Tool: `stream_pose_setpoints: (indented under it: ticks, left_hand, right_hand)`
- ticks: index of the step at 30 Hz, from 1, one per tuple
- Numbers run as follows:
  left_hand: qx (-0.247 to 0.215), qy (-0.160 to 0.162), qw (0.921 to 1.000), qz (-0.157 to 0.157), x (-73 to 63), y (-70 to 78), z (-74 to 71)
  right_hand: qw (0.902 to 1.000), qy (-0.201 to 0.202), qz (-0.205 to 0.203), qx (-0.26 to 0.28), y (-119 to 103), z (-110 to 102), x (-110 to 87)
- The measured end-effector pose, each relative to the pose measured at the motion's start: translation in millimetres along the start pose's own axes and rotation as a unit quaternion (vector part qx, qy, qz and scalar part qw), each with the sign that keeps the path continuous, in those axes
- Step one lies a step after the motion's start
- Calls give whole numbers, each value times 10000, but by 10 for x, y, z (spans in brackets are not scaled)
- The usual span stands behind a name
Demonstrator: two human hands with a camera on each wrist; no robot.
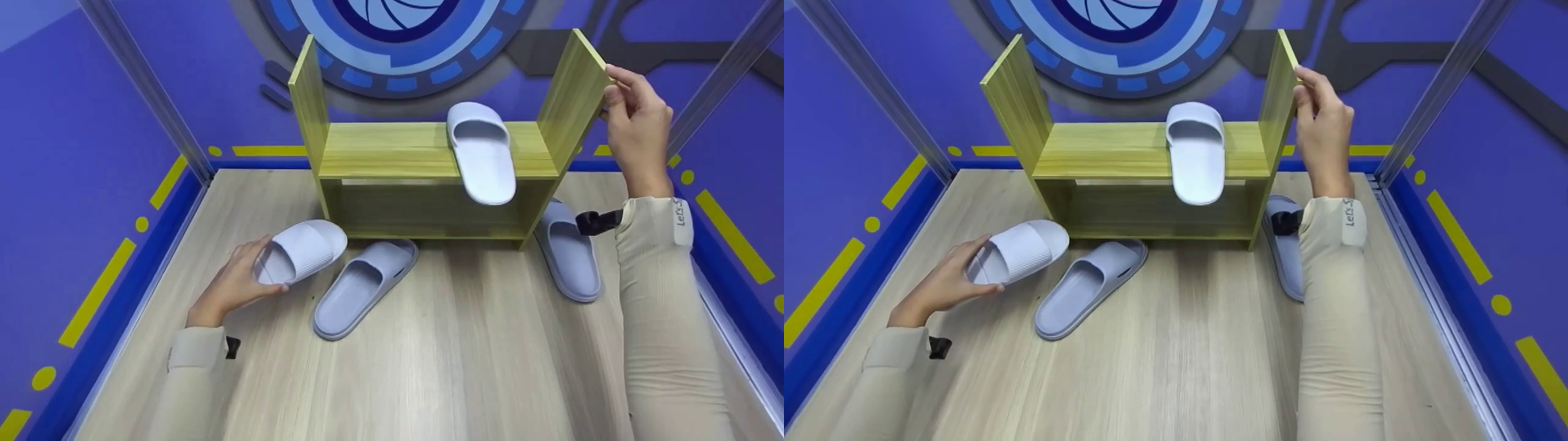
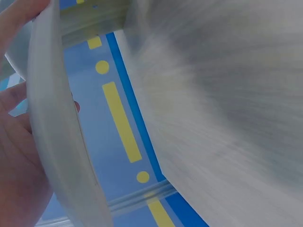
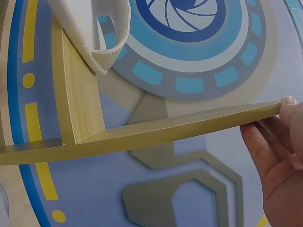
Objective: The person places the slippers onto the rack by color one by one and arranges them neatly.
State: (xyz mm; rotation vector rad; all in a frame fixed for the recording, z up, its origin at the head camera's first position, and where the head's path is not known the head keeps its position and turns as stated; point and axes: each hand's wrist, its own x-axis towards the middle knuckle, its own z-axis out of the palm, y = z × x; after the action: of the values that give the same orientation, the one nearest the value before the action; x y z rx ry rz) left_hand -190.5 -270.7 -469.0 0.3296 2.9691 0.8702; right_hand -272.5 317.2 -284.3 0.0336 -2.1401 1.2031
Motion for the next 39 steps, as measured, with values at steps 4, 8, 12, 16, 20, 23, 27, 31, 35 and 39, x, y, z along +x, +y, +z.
stream_pose_setpoints:
  ticks: [4, 8, 12, 16, 20, 23, 27, 31, 35, 39]
  left_hand:
    - [-46, 30, 10000, 56, 25, 88, 15]
    - [-36, 39, 9999, 99, 37, 156, 37]
    - [-42, 55, 9998, 171, 47, 228, 44]
    - [-102, 119, 9994, 304, 70, 315, 26]
    - [-51, 236, 9984, 503, 92, 405, -1]
    - [7, 344, 9971, 684, 107, 476, -9]
    - [70, 490, 9945, 923, 126, 573, -7]
    - [84, 637, 9910, 1174, 159, 658, 0]
    - [45, 716, 9884, 1340, 194, 727, 6]
    - [13, 739, 9870, 1428, 226, 782, 18]
  right_hand:
    - [10000, 10, 29, 41, 9, -1, 1]
    - [9999, 36, 15, 97, 6, 9, -3]
    - [9998, 31, 8, 212, -6, 21, -5]
    - [9998, 38, 43, 169, -10, 17, 0]
    - [9999, 39, 72, 138, -3, 12, 9]
    - [9999, 14, 73, 108, 6, 10, 10]
    - [10000, -8, 85, 26, 8, 6, 4]
    - [10000, 19, 90, 17, 3, 4, 1]
    - [9999, 37, 85, 54, 4, 7, -1]
    - [10000, 40, 27, 38, 11, 13, -5]
